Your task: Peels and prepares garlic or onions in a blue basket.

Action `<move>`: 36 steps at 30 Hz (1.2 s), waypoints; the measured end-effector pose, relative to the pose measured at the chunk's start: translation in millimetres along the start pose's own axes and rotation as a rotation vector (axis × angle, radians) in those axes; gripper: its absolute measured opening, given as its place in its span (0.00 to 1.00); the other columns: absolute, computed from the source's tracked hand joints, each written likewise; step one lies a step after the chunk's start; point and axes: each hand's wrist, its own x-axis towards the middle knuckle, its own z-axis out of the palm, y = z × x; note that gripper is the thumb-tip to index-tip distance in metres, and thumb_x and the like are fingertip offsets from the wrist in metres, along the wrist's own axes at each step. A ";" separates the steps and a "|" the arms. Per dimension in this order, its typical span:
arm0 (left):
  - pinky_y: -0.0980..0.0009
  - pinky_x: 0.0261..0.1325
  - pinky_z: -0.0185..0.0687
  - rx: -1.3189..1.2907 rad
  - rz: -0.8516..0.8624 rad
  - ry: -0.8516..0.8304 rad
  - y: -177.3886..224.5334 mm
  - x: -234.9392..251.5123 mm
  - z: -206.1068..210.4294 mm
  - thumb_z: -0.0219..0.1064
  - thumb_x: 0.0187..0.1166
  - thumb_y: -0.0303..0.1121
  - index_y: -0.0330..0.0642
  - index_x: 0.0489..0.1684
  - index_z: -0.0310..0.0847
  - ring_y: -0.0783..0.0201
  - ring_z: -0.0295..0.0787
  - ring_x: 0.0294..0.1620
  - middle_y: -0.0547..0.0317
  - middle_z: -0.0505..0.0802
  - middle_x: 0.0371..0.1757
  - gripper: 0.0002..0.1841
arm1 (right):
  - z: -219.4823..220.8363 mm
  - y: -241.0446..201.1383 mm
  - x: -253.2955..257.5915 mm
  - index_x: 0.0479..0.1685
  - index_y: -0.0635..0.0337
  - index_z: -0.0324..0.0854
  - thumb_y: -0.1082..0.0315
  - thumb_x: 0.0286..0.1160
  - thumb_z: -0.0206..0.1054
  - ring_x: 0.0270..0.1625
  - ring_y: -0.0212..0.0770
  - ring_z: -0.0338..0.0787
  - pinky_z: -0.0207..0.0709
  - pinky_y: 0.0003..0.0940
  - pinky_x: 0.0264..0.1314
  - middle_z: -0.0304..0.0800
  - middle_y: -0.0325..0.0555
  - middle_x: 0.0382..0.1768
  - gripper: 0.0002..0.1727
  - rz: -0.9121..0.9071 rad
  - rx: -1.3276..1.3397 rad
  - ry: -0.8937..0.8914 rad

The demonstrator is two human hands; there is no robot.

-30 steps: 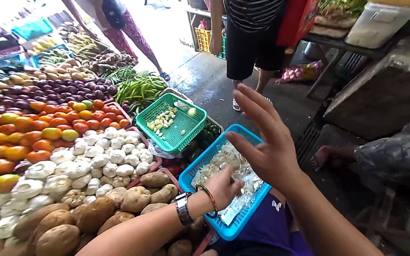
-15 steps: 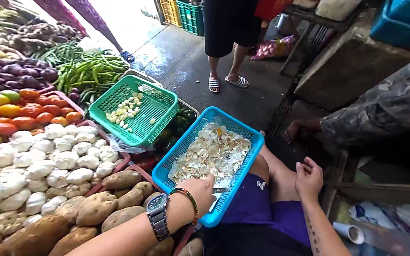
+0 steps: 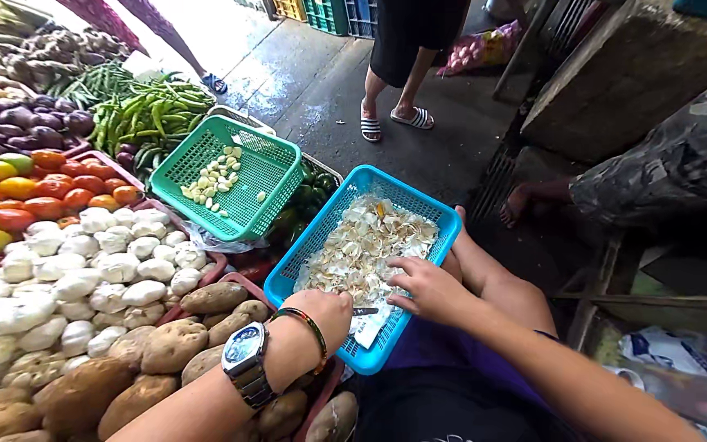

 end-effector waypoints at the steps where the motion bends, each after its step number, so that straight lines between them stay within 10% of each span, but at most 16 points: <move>1: 0.39 0.52 0.84 0.003 0.008 -0.018 -0.8 -3.6 -0.3 0.52 0.93 0.39 0.33 0.67 0.71 0.34 0.89 0.57 0.33 0.88 0.54 0.18 | -4.3 1.7 3.5 0.60 0.56 0.87 0.43 0.87 0.56 0.75 0.56 0.82 0.72 0.56 0.78 0.84 0.54 0.72 0.27 0.003 -0.033 -0.133; 5: 0.39 0.51 0.84 -0.054 0.022 -0.043 -2.9 -13.1 -2.6 0.49 0.94 0.42 0.35 0.67 0.66 0.34 0.90 0.54 0.34 0.87 0.50 0.18 | -32.3 -0.8 22.4 0.64 0.58 0.86 0.55 0.86 0.61 0.75 0.57 0.80 0.69 0.57 0.80 0.83 0.55 0.70 0.20 0.029 0.013 -0.396; 11: 0.41 0.48 0.84 -0.120 0.116 0.011 -4.3 -14.3 -2.7 0.55 0.91 0.44 0.40 0.69 0.66 0.36 0.90 0.49 0.39 0.88 0.45 0.19 | -28.3 10.8 75.5 0.59 0.58 0.89 0.69 0.80 0.64 0.71 0.54 0.85 0.77 0.55 0.74 0.87 0.52 0.66 0.14 0.238 0.049 -0.100; 17: 0.39 0.48 0.83 -0.069 0.146 -0.047 -5.5 -7.8 0.6 0.55 0.91 0.47 0.42 0.74 0.66 0.35 0.90 0.50 0.38 0.89 0.47 0.22 | 15.3 -18.7 99.9 0.79 0.55 0.77 0.69 0.76 0.64 0.85 0.78 0.61 0.61 0.75 0.79 0.54 0.69 0.89 0.28 0.425 -0.049 -0.296; 29: 0.36 0.52 0.82 -0.015 0.105 -0.046 -7.5 4.0 2.3 0.55 0.91 0.49 0.40 0.73 0.71 0.33 0.89 0.55 0.35 0.90 0.52 0.24 | 21.8 -44.0 91.1 0.54 0.72 0.87 0.80 0.79 0.55 0.76 0.63 0.75 0.70 0.61 0.74 0.78 0.64 0.73 0.15 0.287 -0.307 -0.367; 36: 0.34 0.58 0.82 -0.139 -0.183 0.116 -15.4 4.6 9.4 0.60 0.86 0.35 0.41 0.77 0.71 0.31 0.88 0.61 0.33 0.90 0.58 0.22 | -1.6 -36.2 75.2 0.65 0.62 0.84 0.73 0.82 0.58 0.80 0.67 0.74 0.75 0.70 0.70 0.74 0.60 0.80 0.17 0.372 -0.056 -0.013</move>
